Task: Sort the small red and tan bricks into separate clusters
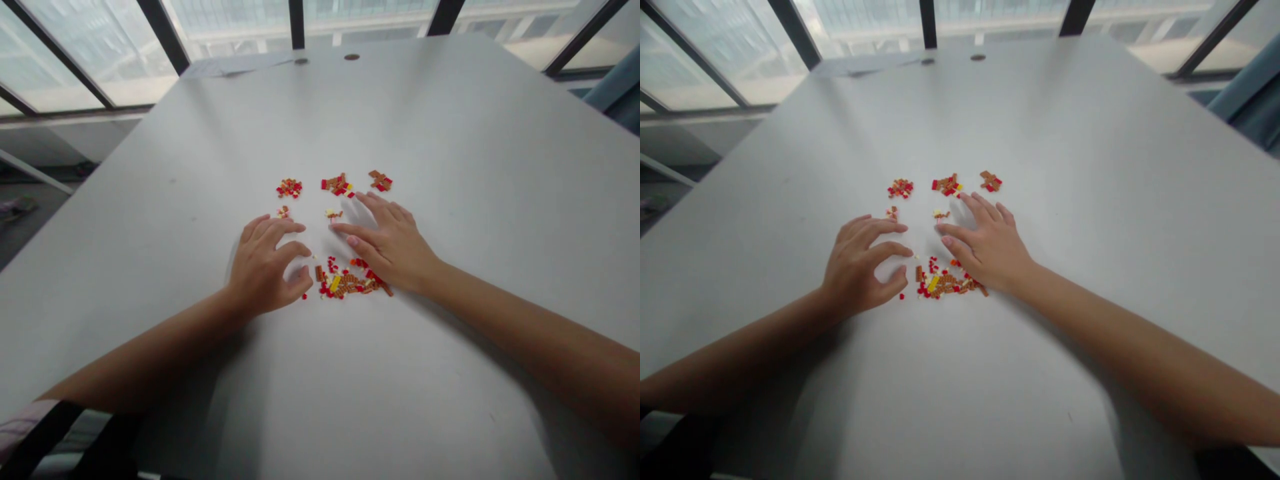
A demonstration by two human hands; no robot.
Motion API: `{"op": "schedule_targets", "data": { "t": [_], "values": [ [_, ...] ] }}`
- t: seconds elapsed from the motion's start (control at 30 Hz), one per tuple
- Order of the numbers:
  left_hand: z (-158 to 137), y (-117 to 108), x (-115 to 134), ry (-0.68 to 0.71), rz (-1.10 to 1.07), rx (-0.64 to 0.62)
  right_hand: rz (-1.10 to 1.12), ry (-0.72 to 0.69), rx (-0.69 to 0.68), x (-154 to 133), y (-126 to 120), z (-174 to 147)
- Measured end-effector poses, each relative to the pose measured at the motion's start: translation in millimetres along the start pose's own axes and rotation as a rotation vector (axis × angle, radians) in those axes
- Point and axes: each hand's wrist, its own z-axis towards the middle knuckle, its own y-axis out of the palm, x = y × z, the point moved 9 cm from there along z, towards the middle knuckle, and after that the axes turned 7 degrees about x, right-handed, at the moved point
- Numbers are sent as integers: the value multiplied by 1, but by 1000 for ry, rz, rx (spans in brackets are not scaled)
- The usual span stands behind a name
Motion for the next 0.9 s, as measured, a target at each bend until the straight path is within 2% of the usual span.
{"op": "schedule_targets", "data": {
  "t": [0.23, 0.47, 0.6, 0.7, 0.9],
  "values": [
    [-2, 1, 10, 87, -51, 2, 74, 87, 42, 13, 1, -1],
    [-3, -2, 13, 96, -71, 13, 101, 160, 147, 23, -6, -2],
    [-6, -3, 17, 120, -91, -12, 111, 114, 144, 23, -8, 0],
    [-8, -4, 19, 127, -100, -30, 38, 80, 127, 23, -11, 5],
    [-10, -8, 14, 134, -115, -34, -39, 87, 66, 25, -5, 29]
  ]
}}
